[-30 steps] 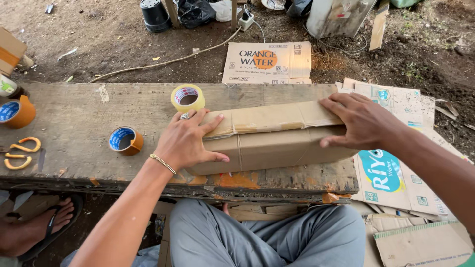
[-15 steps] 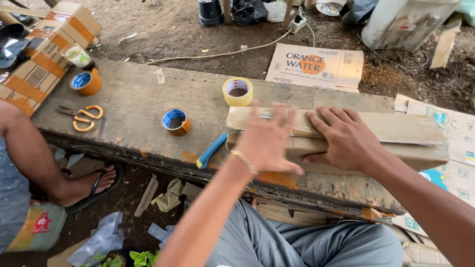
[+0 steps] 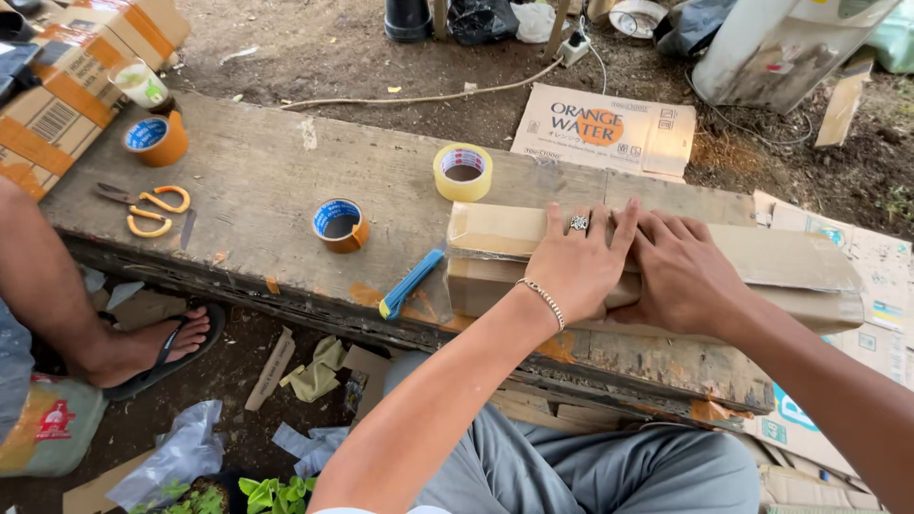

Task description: The person assembles a cardboard box by folding and cutting the flaps with a utility knife, then seals the box with brown packing tape. The person handles the cardboard, utility knife, and tape throughout the process.

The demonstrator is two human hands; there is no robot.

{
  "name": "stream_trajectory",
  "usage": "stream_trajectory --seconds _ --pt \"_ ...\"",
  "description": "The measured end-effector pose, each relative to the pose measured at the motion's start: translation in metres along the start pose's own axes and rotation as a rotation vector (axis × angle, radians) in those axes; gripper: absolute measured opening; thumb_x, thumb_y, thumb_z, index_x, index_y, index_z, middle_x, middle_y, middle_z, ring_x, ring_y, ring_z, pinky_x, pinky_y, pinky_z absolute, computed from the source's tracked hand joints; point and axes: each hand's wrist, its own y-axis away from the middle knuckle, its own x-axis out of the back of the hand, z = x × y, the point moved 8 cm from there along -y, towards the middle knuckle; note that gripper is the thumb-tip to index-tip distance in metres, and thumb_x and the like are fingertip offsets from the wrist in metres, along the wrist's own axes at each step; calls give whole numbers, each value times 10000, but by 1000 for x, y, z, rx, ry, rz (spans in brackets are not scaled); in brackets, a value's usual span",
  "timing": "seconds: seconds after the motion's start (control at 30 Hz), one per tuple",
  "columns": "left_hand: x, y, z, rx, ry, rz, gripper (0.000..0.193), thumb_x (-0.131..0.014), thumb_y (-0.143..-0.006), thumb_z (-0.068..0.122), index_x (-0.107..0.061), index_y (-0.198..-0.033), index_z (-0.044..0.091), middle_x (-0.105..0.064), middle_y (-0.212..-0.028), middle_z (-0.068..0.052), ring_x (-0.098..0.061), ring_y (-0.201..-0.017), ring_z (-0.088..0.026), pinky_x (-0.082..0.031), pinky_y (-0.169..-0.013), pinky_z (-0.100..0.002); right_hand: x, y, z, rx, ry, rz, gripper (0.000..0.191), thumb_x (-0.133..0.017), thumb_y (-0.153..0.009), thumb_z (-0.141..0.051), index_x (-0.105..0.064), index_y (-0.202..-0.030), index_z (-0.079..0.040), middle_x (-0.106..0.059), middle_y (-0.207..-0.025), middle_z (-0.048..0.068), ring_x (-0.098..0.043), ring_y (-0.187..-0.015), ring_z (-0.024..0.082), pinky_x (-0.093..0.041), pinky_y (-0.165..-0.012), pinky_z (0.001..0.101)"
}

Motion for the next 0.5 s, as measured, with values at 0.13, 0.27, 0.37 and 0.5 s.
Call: stream_trajectory --seconds 0.13,0.27,0.37,0.5 --pt "10 61 -17 -52 -14 312 1016 -793 -617 481 -410 -1482 111 -560 -1444 -175 -534 -1375 -298 -304 -1119 -676 7 1 -6 35 -24 66 1286 -878 -517 -639 -339 -1593 -184 -394 -1529 171 -353 -1425 355 -269 -1159 479" --pt "18 180 -159 332 191 780 245 -682 -993 306 -698 -1160 127 -721 -1159 -81 -666 -1137 -295 -464 -1116 -499 5 -4 -4 29 -26 53 1277 -876 -509 -682 -345 -1594 -264 -382 -1575 183 -345 -1411 364 -240 -1171 478" --pt "-33 216 -271 626 51 508 398 -617 -968 249 -643 -1321 66 -710 -1294 -127 -657 -1187 -319 -439 -1032 -444 4 -7 -5 48 -35 67 1279 -878 -499 -684 -355 -1588 -264 -376 -1575 197 -342 -1411 377 -239 -1159 486" --pt "-86 207 -313 396 -326 237 594 -727 -700 302 -694 -1221 16 -754 -1026 -97 -704 -1086 -291 -351 -993 -588 5 -8 -6 46 -46 71 1329 -888 -451 -696 -354 -1587 -259 -373 -1579 200 -338 -1414 389 -239 -1158 491"
